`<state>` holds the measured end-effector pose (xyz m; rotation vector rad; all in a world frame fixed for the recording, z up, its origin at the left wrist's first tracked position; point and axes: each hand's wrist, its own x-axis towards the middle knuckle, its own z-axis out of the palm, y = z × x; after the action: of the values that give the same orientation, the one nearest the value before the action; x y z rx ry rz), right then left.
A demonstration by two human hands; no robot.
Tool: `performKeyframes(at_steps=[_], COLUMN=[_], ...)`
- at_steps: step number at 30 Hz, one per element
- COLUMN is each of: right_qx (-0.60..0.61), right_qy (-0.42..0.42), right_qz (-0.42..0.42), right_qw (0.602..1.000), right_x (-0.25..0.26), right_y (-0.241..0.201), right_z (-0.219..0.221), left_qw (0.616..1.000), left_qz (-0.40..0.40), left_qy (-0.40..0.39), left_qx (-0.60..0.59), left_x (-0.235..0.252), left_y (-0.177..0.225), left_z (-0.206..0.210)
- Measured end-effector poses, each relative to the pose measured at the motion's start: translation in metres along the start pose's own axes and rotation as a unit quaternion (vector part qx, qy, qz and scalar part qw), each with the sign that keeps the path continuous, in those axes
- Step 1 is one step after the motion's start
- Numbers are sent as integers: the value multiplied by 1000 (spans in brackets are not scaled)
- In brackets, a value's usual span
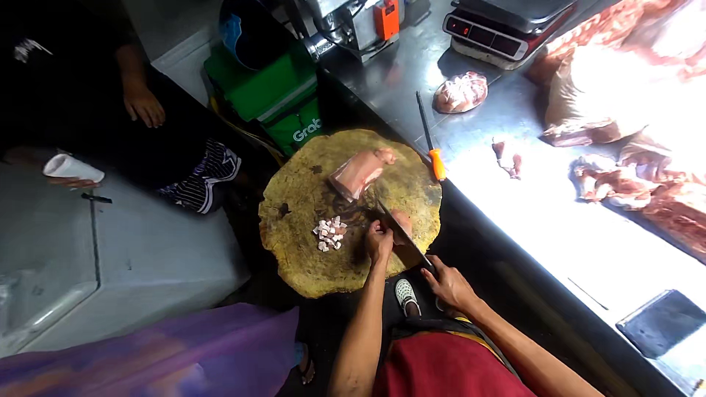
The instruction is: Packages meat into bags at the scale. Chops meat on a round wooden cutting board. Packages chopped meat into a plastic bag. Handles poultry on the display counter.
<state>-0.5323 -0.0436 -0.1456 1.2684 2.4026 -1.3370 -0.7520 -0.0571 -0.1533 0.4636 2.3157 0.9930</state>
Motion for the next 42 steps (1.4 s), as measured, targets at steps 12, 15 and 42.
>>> performKeyframes(at_steps=[12,15,42], right_qx=[141,169,212], right_qy=[-18,-22,133], right_qz=[72,76,-345], right_qw=[987,982,905], right_x=[-20,-18,-41], right_y=[27,29,-97], right_z=[6,2,-71], left_qw=[982,999,991], left_qz=[46,30,-23], left_qy=[-3,5,119], left_qx=[185,44,-51], left_x=[0,6,-18], left_y=[23,6,-49], left_z=[14,3,-14])
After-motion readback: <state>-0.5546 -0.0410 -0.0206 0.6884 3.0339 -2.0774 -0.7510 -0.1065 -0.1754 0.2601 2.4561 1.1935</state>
